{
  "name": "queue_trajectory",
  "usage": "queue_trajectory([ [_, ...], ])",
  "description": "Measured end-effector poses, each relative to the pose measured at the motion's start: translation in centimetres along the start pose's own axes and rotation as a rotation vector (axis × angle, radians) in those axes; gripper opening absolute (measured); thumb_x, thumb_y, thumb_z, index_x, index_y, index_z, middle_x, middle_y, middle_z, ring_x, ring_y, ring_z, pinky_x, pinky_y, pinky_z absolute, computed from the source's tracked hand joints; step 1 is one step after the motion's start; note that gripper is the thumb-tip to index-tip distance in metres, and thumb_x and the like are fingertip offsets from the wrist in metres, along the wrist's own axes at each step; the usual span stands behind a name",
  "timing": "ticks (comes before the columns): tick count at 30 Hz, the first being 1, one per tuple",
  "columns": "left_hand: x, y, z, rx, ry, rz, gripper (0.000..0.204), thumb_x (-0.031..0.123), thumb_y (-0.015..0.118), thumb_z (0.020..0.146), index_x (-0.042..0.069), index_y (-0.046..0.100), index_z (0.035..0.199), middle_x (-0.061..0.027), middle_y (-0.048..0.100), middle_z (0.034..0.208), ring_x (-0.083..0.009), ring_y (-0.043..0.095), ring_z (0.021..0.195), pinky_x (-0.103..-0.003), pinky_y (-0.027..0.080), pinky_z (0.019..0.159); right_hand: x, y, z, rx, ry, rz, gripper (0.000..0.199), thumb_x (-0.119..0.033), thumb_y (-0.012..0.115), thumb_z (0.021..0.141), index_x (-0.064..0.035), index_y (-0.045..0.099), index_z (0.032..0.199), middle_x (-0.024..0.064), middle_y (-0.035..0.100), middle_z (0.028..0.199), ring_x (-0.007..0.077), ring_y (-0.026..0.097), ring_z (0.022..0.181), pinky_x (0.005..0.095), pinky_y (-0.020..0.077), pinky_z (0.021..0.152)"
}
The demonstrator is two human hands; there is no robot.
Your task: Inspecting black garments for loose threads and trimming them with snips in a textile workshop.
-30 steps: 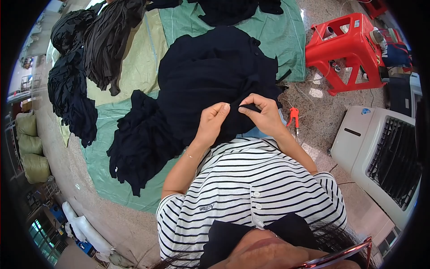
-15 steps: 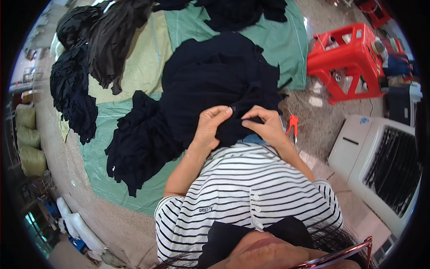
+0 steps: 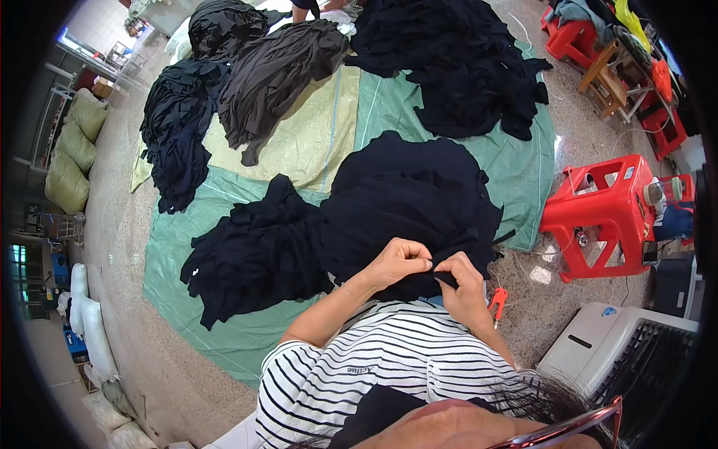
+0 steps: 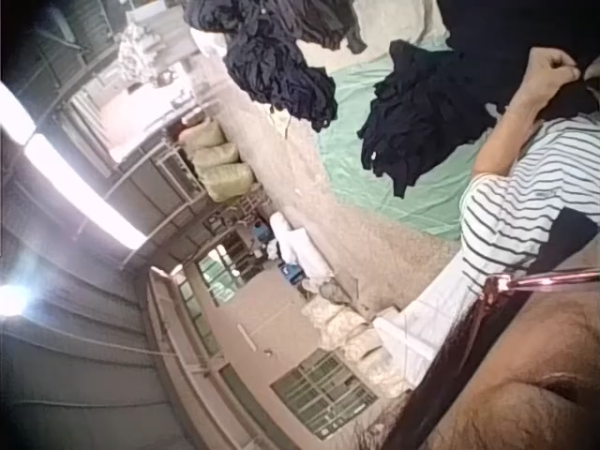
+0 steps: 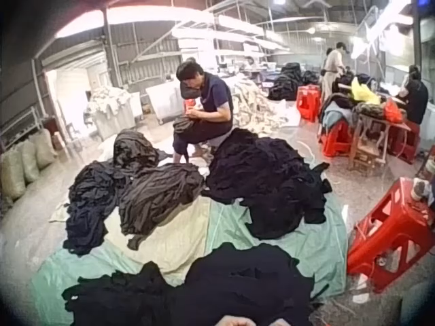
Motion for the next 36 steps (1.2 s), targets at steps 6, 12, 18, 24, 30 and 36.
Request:
queue_trajectory([
  [6,0.2,-0.6,0.3,-0.068,-0.067,0.034,0.005,0.004,0.068,0.087,0.0,0.071,0.084,0.0042,0.063,0.075,-0.0008,0.053,0.069,-0.018,0.041,0.063,-0.4,0.4,-0.2,0.084,-0.069,-0.062,0.029,0.015,0.07,0.068,0.0003,0.061,0.092,0.0139,0.059,0.083,0.0313,0.062,0.073,0.0344,0.0488,0.062],
  [12,-0.1,-0.2,0.1,-0.059,-0.052,0.078,0.008,0.006,0.068,0.087,0.0,0.071,0.084,0.0054,0.06,0.072,-0.0004,0.049,0.067,-0.02,0.039,0.06,-0.7,0.4,-0.4,0.1,-0.113,-0.107,0.029,0.014,0.07,0.066,0.0011,0.063,0.092,0.0139,0.06,0.083,0.0305,0.063,0.072,0.0339,0.0496,0.061],
  [18,0.4,0.6,-0.9,0.019,0.049,0.355,0.012,0.009,0.066,0.093,-0.002,0.07,0.09,0.0041,0.063,0.075,-0.0015,0.049,0.07,-0.019,0.041,0.062,-0.1,0.7,-0.3,0.056,-0.124,-0.099,0.029,0.015,0.07,0.067,0.0018,0.064,0.092,0.0142,0.06,0.083,0.0307,0.063,0.071,0.034,0.0495,0.06],
  [24,-0.4,0.3,-1.2,0.081,0.073,0.233,0.017,0.014,0.068,0.095,-0.002,0.072,0.096,0.0034,0.064,0.076,-0.0022,0.051,0.07,-0.02,0.042,0.062,0.1,0.7,-0.2,0.054,-0.072,-0.066,0.028,0.014,0.07,0.068,0.0017,0.064,0.093,0.0143,0.06,0.083,0.0302,0.063,0.072,0.0341,0.0495,0.062],
  [30,-0.2,0.8,-2.2,0.042,0.019,0.196,0.017,0.013,0.074,0.091,-0.002,0.074,0.099,0.003,0.066,0.078,-0.0015,0.051,0.069,-0.02,0.042,0.061,0.4,0.7,-1.0,0.064,-0.047,-0.037,0.028,0.013,0.072,0.068,0.0019,0.064,0.092,0.0144,0.061,0.083,0.0312,0.064,0.073,0.0357,0.051,0.061],
  [36,-1.5,0.6,-1.9,0.076,0.027,0.13,0.009,0.008,0.072,0.088,-0.001,0.073,0.092,0.0046,0.065,0.074,-0.0007,0.052,0.067,-0.02,0.042,0.058,1.3,0.9,-0.7,0.107,0.036,0.019,0.019,0.008,0.076,0.072,0.0011,0.066,0.087,0.0128,0.063,0.079,0.0283,0.065,0.073,0.0335,0.051,0.065],
])
Point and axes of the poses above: each hand's wrist, its own z-axis towards the middle knuckle, its own y-axis out of the palm, x = y × z, the point moved 2 cm from there along z, towards the middle knuckle
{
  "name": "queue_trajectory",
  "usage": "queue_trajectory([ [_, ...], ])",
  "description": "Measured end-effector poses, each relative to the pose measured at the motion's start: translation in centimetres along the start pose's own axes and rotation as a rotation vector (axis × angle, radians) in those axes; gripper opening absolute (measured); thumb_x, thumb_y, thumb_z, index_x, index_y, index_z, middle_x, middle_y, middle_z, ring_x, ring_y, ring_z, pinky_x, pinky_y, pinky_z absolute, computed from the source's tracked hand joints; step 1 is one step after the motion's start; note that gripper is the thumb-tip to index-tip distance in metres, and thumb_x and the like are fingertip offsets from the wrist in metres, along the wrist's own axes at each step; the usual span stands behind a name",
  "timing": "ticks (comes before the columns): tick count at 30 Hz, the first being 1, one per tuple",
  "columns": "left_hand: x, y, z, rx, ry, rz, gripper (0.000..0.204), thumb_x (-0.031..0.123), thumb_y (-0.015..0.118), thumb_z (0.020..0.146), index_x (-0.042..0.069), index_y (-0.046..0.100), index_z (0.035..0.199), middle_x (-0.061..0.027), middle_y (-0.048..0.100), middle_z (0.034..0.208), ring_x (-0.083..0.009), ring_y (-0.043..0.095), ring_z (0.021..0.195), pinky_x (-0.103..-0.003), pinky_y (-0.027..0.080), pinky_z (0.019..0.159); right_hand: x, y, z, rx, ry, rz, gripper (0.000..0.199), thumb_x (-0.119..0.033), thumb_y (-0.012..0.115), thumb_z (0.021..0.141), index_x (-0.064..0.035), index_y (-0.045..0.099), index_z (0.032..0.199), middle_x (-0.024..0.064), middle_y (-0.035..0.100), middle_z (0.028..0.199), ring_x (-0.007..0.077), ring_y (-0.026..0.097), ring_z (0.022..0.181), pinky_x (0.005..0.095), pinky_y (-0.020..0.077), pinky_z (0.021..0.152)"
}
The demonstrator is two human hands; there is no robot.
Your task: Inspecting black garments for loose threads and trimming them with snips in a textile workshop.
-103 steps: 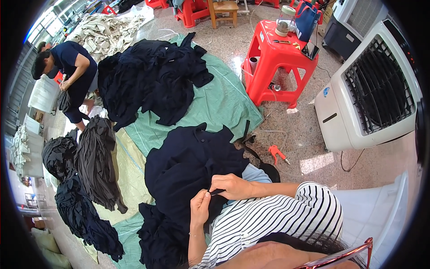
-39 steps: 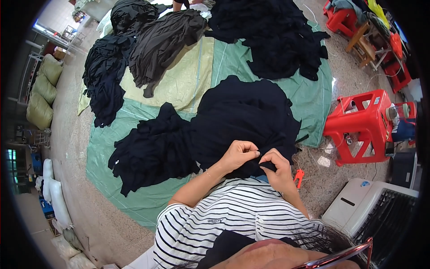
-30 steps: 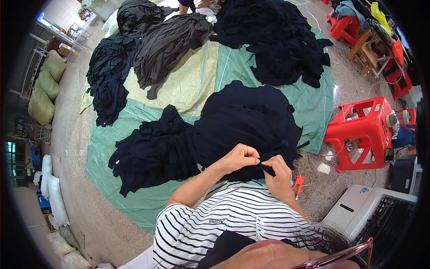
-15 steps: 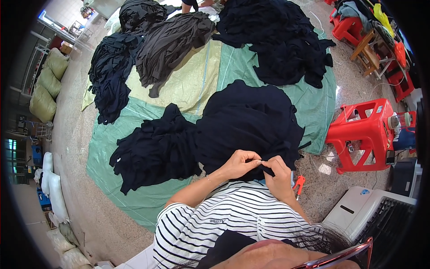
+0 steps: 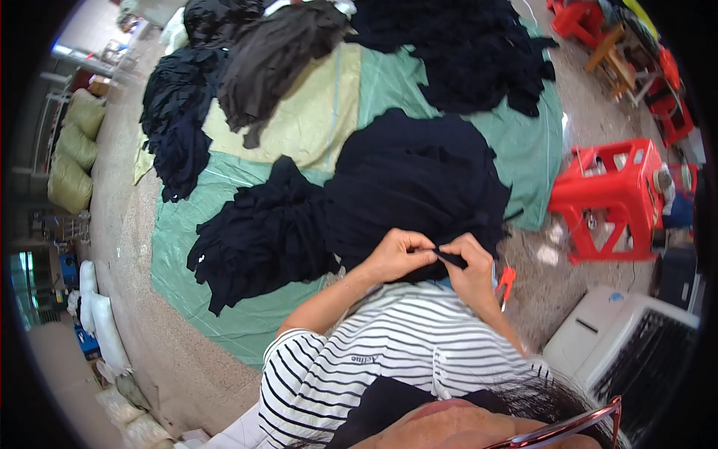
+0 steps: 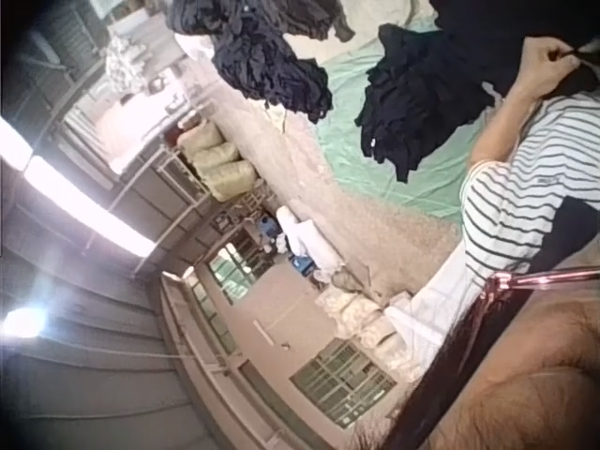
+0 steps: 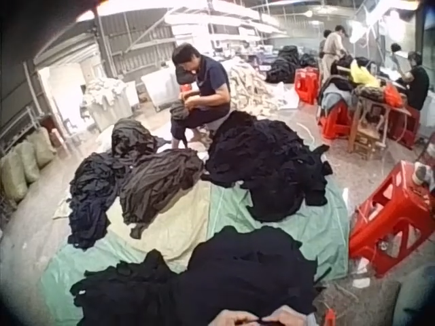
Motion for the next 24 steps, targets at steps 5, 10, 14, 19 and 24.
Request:
queue_trajectory([
  [5,0.0,-0.2,0.1,0.141,-0.053,-0.085,0.006,-0.001,0.068,0.087,-0.002,0.073,0.091,0.0019,0.068,0.081,-0.0018,0.057,0.072,-0.018,0.045,0.065,0.0,0.4,0.5,0.035,-0.015,0.06,0.016,0.008,0.074,0.075,0.0025,0.066,0.088,0.0121,0.061,0.078,0.0278,0.064,0.071,0.0325,0.0499,0.063],
  [10,2.7,0.6,0.1,0.083,0.273,0.381,0.007,-0.001,0.064,0.084,-0.004,0.066,0.089,-0.0025,0.061,0.074,-0.0072,0.053,0.065,-0.023,0.041,0.057,0.6,0.2,0.8,-0.019,0.133,0.188,0.013,0.004,0.076,0.077,0.0019,0.067,0.087,0.0058,0.063,0.079,0.0131,0.06,0.071,0.025,0.0443,0.062],
  [14,2.7,0.9,-0.1,0.05,0.372,0.451,0.005,-0.003,0.06,0.085,-0.005,0.063,0.088,0.0005,0.055,0.073,-0.0049,0.048,0.066,-0.022,0.037,0.058,2.2,1.1,0.3,0.002,0.363,0.383,0.012,-0.004,0.073,0.087,0.0006,0.064,0.082,-0.0038,0.057,0.077,0.0026,0.044,0.069,0.0218,0.0348,0.059],
  [19,0.3,1.8,-0.1,0.283,0.093,-0.047,0.006,0.002,0.063,0.09,-0.001,0.066,0.085,0.0078,0.056,0.072,0.0002,0.043,0.064,-0.019,0.035,0.056,1.7,1.0,0.4,-0.042,0.433,0.3,0.014,-0.011,0.071,0.091,0.001,0.065,0.091,0.0006,0.06,0.076,0.0053,0.053,0.073,0.0227,0.0439,0.066],
  [24,2.4,1.8,0.8,0.266,-0.014,-0.409,0.007,0.002,0.064,0.09,0.001,0.07,0.085,0.0039,0.064,0.076,-0.0014,0.053,0.067,-0.019,0.045,0.062,-0.5,-0.5,1.4,-0.207,0.347,0.169,0.042,-0.02,0.079,0.083,-0.0028,0.063,0.117,0.0077,0.059,0.072,0.0146,0.061,0.068,0.0291,0.0479,0.064],
])
Point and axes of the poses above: each hand's wrist, its own z-axis towards the middle knuckle, its own y-axis out of the palm, x = y × z, the point moved 2 cm from there along z, towards the middle knuckle
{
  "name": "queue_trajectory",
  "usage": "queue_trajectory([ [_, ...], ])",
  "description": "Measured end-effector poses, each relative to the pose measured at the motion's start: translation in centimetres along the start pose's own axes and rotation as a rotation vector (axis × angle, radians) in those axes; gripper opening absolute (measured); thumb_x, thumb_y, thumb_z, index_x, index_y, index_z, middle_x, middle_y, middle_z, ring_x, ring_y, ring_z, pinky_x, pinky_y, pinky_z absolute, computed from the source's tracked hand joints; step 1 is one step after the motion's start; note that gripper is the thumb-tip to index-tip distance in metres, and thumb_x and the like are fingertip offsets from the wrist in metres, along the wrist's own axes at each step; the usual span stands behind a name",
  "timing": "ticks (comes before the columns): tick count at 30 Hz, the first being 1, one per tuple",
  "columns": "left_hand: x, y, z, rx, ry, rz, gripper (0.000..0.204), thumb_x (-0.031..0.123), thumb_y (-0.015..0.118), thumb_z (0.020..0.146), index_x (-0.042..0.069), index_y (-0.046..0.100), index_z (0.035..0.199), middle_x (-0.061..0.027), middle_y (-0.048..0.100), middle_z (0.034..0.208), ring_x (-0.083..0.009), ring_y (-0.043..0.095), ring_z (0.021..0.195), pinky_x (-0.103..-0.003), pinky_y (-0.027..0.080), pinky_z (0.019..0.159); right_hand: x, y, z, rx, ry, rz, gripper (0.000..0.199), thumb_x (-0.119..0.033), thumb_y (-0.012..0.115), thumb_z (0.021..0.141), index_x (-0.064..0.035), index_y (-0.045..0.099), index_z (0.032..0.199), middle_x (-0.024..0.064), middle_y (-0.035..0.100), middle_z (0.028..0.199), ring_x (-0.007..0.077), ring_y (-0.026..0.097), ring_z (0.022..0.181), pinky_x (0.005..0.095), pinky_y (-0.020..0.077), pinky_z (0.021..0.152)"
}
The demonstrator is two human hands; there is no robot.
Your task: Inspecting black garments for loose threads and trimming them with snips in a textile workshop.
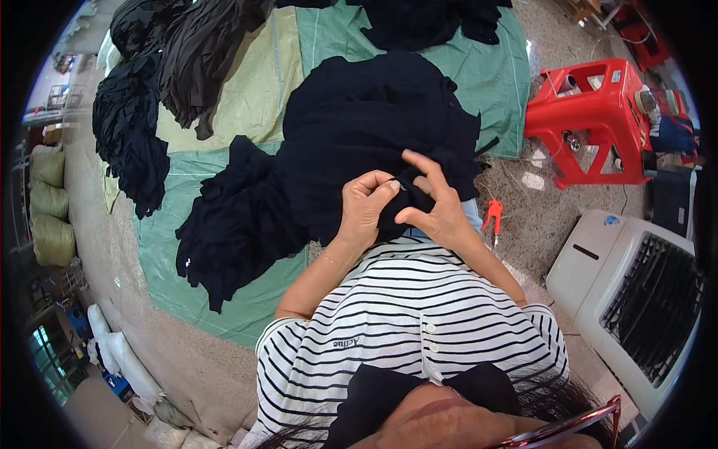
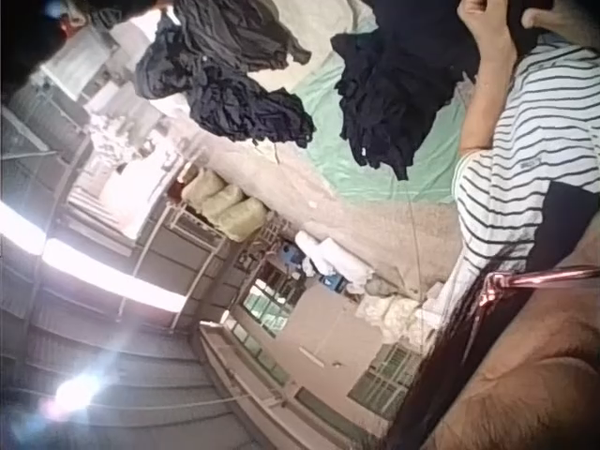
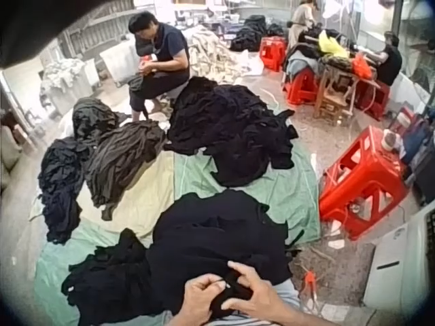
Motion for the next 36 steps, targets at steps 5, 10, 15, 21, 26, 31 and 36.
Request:
queue_trajectory([
  [5,0.9,-0.3,-0.1,-0.223,0.254,0.308,0.014,0.008,0.067,0.089,-0.002,0.07,0.099,-0.0031,0.066,0.093,-0.0097,0.058,0.084,-0.023,0.047,0.077,-1.6,-2.4,0.5,-0.2,-0.408,-0.216,0.03,-0.011,0.078,0.072,-0.0013,0.065,0.097,0.0132,0.064,0.078,0.0321,0.065,0.07,0.0379,0.0499,0.062],
  [10,6.0,3.4,-3.2,-0.614,0.812,1.1,0.112,0.051,0.09,0.055,0.001,0.043,0.144,-0.0135,0.058,0.13,-0.032,0.055,0.117,-0.043,0.038,0.102,-8.0,-13.7,-9.5,0.228,0.117,-0.085,0.023,-0.024,0.068,0.078,-0.0046,0.07,0.09,0.0089,0.071,0.082,0.025,0.068,0.082,0.0345,0.0531,0.073],
  [15,7.7,2.0,-5.6,-0.859,0.279,1.407,0.052,0.013,0.078,0.06,0.009,0.063,0.11,-0.0111,0.067,0.098,-0.0321,0.064,0.099,-0.044,0.052,0.083,-8.2,-13.7,-3.1,0.486,-0.47,0.102,0.037,-0.022,0.066,0.085,0.0025,0.062,0.113,0.0125,0.068,0.088,0.0229,0.066,0.082,0.0355,0.0544,0.076],
  [21,32.1,-17.0,-8.4,0.834,0.952,1.959,0.058,-0.011,0.054,0.065,0.012,0.068,0.116,-0.014,0.068,0.101,-0.0339,0.063,0.094,-0.039,0.05,0.082,-3.4,-12.7,1.8,0.272,-0.226,0.07,0.035,-0.003,0.059,0.097,0.0005,0.056,0.131,0.0101,0.066,0.103,0.0168,0.066,0.09,0.0316,0.0544,0.084],
  [26,42.2,-27.2,-13.7,1.816,0.811,2.338,0.089,0.048,0.081,0.075,0.017,0.042,0.149,-0.0252,0.054,0.137,-0.0417,0.049,0.128,-0.05,0.039,0.106,2.1,-10.6,5.8,0.419,-0.098,-0.266,0.028,-0.006,0.068,0.091,-0.0046,0.065,0.119,0.0056,0.065,0.091,0.0087,0.062,0.075,0.0253,0.0507,0.067],
  [31,23.4,-22.2,-1.2,0.679,0.827,1.458,0.018,0.017,0.069,0.092,0.001,0.072,0.099,-0.0104,0.071,0.088,-0.0221,0.068,0.077,-0.036,0.054,0.073,5.7,-9.4,5.4,0.335,-0.099,-0.647,0.032,0.002,0.055,0.089,-0.0096,0.063,0.118,0.0147,0.064,0.107,0.0371,0.063,0.099,0.0423,0.0506,0.084],
  [36,4.1,-4.8,0.1,0.159,0.894,1.389,0.025,0.025,0.084,0.075,0.007,0.07,0.085,-0.0083,0.066,0.077,-0.0277,0.064,0.071,-0.037,0.052,0.064,10.9,-11.2,8.4,0.403,-0.054,-0.554,0.032,0.0,0.056,0.089,-0.0106,0.063,0.119,0.0149,0.063,0.113,0.0365,0.063,0.102,0.0433,0.0506,0.083],
])
Point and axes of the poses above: each hand's wrist, its own z-axis towards the middle knuckle, its own y-axis out of the palm, x = y × z, the point moved 2 cm from there along z, towards the middle knuckle
